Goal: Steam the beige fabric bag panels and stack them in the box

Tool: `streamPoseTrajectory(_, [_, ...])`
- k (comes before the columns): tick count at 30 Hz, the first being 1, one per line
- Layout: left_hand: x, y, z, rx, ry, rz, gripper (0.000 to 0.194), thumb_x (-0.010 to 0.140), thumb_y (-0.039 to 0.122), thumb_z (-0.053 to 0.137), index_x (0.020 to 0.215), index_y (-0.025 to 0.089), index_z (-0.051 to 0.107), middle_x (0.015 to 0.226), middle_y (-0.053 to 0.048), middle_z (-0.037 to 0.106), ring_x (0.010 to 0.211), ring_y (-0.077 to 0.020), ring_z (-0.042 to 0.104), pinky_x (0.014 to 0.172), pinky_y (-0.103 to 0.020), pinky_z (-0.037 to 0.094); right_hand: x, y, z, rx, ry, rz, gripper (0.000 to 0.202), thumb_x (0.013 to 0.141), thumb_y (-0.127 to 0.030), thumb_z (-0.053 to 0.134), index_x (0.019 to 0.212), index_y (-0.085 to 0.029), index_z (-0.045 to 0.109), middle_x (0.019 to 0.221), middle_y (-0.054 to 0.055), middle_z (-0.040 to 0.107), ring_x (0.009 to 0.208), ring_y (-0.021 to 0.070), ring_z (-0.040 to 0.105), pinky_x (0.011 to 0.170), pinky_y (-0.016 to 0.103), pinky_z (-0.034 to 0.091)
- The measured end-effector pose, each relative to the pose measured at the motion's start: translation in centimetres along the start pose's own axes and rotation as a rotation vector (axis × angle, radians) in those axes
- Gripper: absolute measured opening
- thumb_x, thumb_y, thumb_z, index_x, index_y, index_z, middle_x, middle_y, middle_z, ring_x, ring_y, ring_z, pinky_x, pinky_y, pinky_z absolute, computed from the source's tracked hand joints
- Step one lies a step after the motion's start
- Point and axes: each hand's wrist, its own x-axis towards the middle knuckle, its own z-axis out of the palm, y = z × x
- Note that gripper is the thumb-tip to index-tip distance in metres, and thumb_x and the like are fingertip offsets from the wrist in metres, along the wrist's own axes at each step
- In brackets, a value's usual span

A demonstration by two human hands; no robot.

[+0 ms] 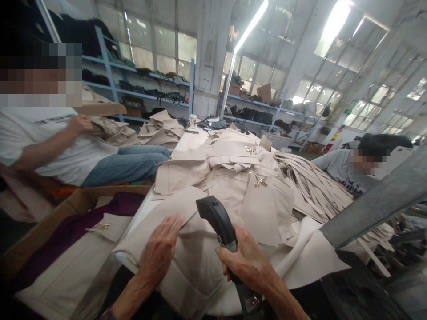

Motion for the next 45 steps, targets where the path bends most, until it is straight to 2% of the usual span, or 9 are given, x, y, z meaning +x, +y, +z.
streamPoseTrajectory(9, [-0.6,-0.1,0.2,-0.007,-0.002,0.026,0.053,0.077,0.0,0.034,0.125,0.007,0.055,0.13,-0.015,0.055,0.122,-0.0266,0.048,0.102,-0.041,0.041,6.8,0.4,2.2,-0.056,-0.08,-0.002,0.003,0.072,-0.02,0.052,0.071,-0.018,0.05,0.047,-0.003,0.057,0.038,0.0105,0.052,0.035,0.019,0.043])
streamPoseTrajectory(14, [-0.6,-0.3,0.4,-0.039,-0.063,0.026,0.046,0.082,0.004,0.034,0.122,0.004,0.056,0.127,-0.018,0.056,0.121,-0.028,0.049,0.102,-0.04,0.039,8.2,0.1,1.3,-0.059,0.02,-0.028,0.007,0.071,-0.02,0.055,0.068,-0.018,0.049,0.049,-0.002,0.057,0.041,0.0114,0.054,0.037,0.019,0.042])
streamPoseTrajectory(18, [-0.4,-0.8,0.4,-0.064,-0.056,-0.01,0.04,0.089,0.015,0.033,0.118,0.0,0.056,0.12,-0.02,0.058,0.118,-0.0293,0.049,0.1,-0.039,0.04,5.9,0.0,-2.6,-0.026,0.149,0.002,0.009,0.076,-0.026,0.055,0.075,-0.019,0.05,0.055,-0.002,0.058,0.045,0.0113,0.056,0.04,0.019,0.045])
streamPoseTrajectory(22, [0.5,-1.9,0.0,-0.104,-0.063,0.018,0.038,0.089,0.025,0.035,0.108,0.003,0.06,0.11,-0.02,0.062,0.109,-0.0295,0.053,0.095,-0.039,0.043,0.6,0.9,-6.4,-0.014,0.228,0.095,0.011,0.075,-0.026,0.058,0.074,-0.018,0.051,0.052,-0.003,0.057,0.043,0.0109,0.054,0.039,0.02,0.044])
streamPoseTrajectory(25, [1.9,-3.0,-0.8,-0.179,-0.128,0.02,0.037,0.088,0.028,0.034,0.1,0.008,0.063,0.102,-0.017,0.064,0.101,-0.0284,0.057,0.089,-0.039,0.045,-3.8,2.5,-7.5,-0.012,0.211,0.138,0.012,0.078,-0.026,0.056,0.073,-0.018,0.05,0.049,-0.003,0.057,0.041,0.0106,0.052,0.039,0.019,0.042])
streamPoseTrajectory(29, [3.9,-3.7,-2.9,-0.347,-0.304,-0.168,0.037,0.086,0.036,0.036,0.084,0.015,0.066,0.083,-0.01,0.063,0.082,-0.0247,0.059,0.075,-0.035,0.044,-7.9,4.9,-6.6,0.055,0.177,0.155,0.01,0.081,-0.026,0.053,0.076,-0.017,0.049,0.05,-0.004,0.057,0.042,0.011,0.053,0.043,0.021,0.043])
streamPoseTrajectory(34, [3.6,-2.6,-6.0,-1.012,-0.451,-0.59,0.039,0.07,0.05,0.061,0.08,0.013,0.069,0.065,-0.004,0.065,0.064,-0.021,0.059,0.057,-0.028,0.043,-9.8,5.6,-4.2,0.086,0.113,0.178,0.009,0.081,-0.023,0.052,0.076,-0.017,0.047,0.048,-0.005,0.056,0.042,0.01,0.052,0.043,0.019,0.041])
streamPoseTrajectory(39, [0.6,-0.5,-8.1,-1.512,-0.376,-0.843,0.049,0.057,0.037,0.078,0.098,0.012,0.068,0.074,-0.005,0.07,0.062,-0.0182,0.062,0.06,-0.027,0.047,-9.2,3.7,-1.9,0.085,-0.05,0.105,0.005,0.082,-0.021,0.051,0.08,-0.017,0.048,0.048,-0.006,0.053,0.041,0.0094,0.052,0.042,0.018,0.041])
streamPoseTrajectory(45, [-3.1,1.9,-11.1,-1.729,-0.329,-0.879,0.056,0.064,0.032,0.076,0.116,0.016,0.062,0.085,-0.008,0.072,0.068,-0.0192,0.066,0.059,-0.025,0.049,-7.7,0.9,0.3,0.116,-0.168,-0.006,0.007,0.079,-0.019,0.051,0.085,-0.017,0.049,0.05,-0.006,0.053,0.042,0.0093,0.053,0.039,0.016,0.04])
